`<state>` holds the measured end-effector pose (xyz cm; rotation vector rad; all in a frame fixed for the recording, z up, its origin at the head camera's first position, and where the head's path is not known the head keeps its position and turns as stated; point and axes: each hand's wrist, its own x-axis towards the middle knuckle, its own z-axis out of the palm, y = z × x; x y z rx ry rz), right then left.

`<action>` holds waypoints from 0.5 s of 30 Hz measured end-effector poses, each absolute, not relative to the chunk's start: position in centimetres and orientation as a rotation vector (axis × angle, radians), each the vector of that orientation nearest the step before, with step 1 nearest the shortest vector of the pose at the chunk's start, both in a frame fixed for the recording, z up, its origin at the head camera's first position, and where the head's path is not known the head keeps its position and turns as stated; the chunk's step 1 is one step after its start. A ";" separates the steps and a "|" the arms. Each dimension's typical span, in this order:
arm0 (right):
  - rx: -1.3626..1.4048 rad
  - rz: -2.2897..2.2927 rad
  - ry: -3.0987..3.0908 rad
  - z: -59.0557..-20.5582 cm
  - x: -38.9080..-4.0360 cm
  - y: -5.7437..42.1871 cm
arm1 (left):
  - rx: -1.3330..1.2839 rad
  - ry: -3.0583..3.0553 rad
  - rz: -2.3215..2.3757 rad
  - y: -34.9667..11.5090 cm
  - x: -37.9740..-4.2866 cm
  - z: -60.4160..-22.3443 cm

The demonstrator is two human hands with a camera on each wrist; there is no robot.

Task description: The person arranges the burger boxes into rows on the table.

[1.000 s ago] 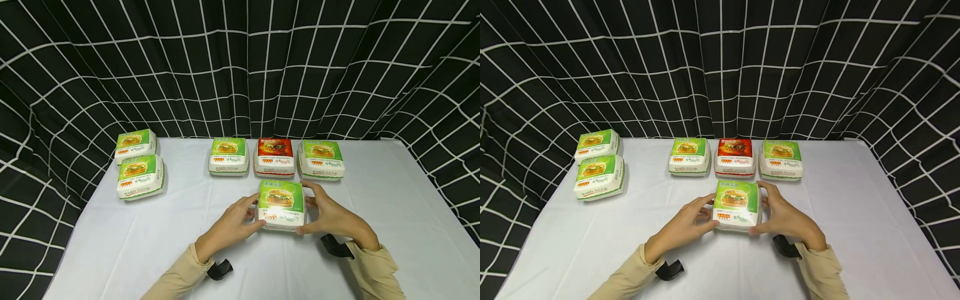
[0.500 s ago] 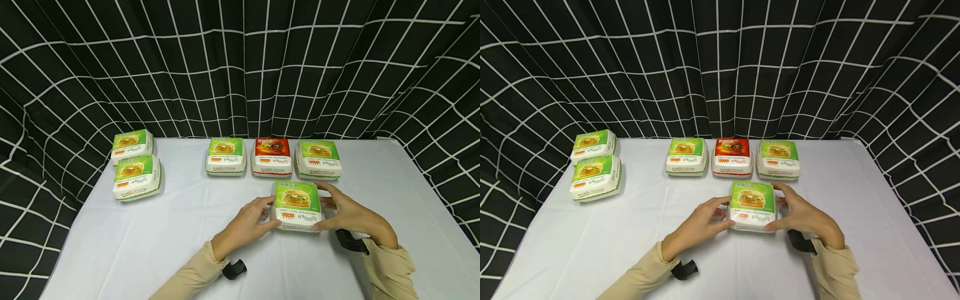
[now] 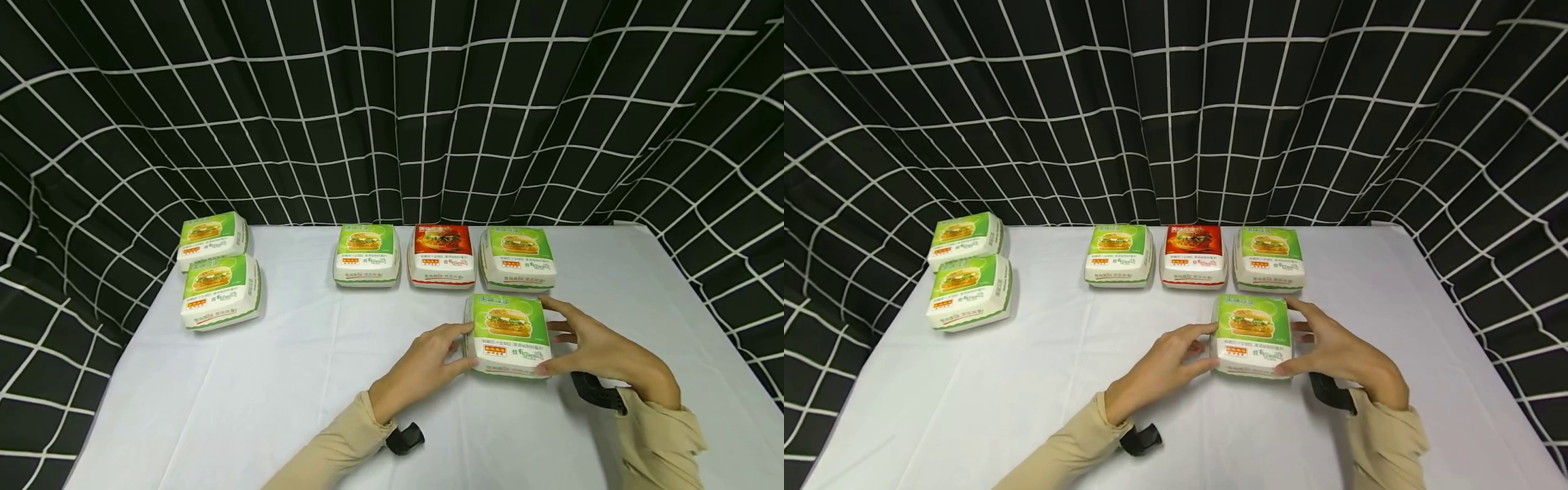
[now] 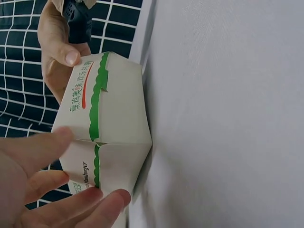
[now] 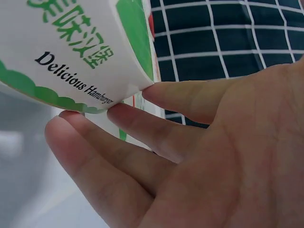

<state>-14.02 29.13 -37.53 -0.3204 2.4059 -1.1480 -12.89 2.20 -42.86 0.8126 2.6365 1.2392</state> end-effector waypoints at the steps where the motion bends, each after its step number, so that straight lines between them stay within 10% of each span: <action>1: -0.321 -1.142 2.411 -37.6 -14.1 29.3 | 0.817 2.635 1.240 2.4 -12.9 -42.9; 15: -0.313 -1.152 2.393 -37.9 -14.1 31.8 | 0.916 2.716 1.076 4.7 -13.1 -43.0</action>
